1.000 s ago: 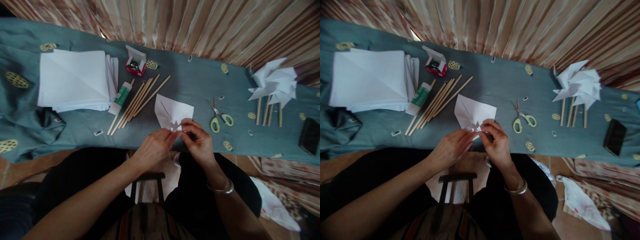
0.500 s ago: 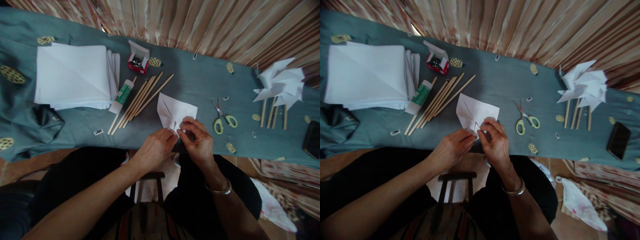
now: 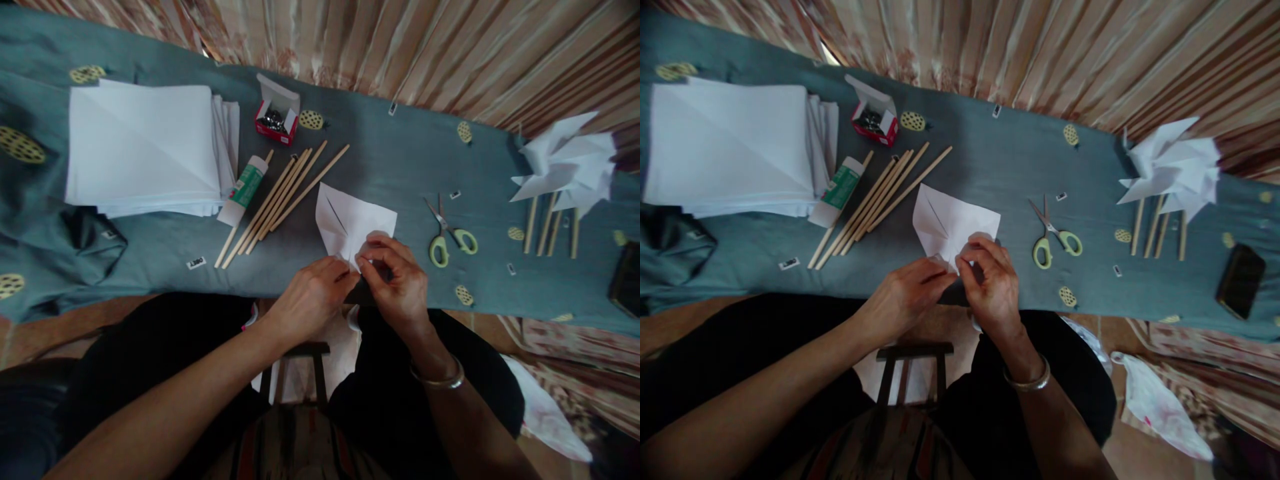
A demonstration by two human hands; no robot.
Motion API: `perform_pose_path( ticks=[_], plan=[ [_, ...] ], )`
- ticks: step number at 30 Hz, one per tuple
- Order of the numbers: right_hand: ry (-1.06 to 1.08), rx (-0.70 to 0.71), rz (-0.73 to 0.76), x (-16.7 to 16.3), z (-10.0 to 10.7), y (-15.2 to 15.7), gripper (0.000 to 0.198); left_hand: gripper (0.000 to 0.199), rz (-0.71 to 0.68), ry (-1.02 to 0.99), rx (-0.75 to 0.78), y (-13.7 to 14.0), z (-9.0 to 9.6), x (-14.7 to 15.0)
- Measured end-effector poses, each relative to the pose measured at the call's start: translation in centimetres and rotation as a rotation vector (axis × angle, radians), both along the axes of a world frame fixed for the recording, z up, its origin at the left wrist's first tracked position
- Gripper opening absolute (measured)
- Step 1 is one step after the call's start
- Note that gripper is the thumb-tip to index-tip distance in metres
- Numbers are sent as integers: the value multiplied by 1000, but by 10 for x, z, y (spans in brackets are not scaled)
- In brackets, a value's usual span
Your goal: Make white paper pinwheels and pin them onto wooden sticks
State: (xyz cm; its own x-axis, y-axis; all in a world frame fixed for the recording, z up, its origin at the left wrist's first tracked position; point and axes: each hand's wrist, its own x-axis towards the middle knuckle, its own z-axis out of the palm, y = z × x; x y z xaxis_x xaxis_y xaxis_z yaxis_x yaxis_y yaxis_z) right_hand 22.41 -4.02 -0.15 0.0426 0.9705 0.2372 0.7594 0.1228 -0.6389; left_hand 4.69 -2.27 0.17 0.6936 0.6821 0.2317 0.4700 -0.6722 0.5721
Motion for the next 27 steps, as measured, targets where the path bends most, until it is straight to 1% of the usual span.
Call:
perform_pose_path(
  ticks=[3, 9, 15, 21, 27],
  plan=[
    [2, -4, 2, 0, 0, 0, 7, 21, 8, -3, -20, 0, -1, 0],
    [2, 4, 29, -1, -1, 1, 11, 22, 34, -22, -1, -1, -5, 1],
    [2, 12, 33, -1, 1, -1, 13, 18, 59, -42, -6, -1, -6, 3],
    [-14, -9, 76, 1, 7, -6, 17, 19, 57, -12, -42, -2, -6, 2],
    [-45, 10, 95, 1, 5, -9, 19, 17, 51, -4, -38, -1, -5, 1]
  ],
)
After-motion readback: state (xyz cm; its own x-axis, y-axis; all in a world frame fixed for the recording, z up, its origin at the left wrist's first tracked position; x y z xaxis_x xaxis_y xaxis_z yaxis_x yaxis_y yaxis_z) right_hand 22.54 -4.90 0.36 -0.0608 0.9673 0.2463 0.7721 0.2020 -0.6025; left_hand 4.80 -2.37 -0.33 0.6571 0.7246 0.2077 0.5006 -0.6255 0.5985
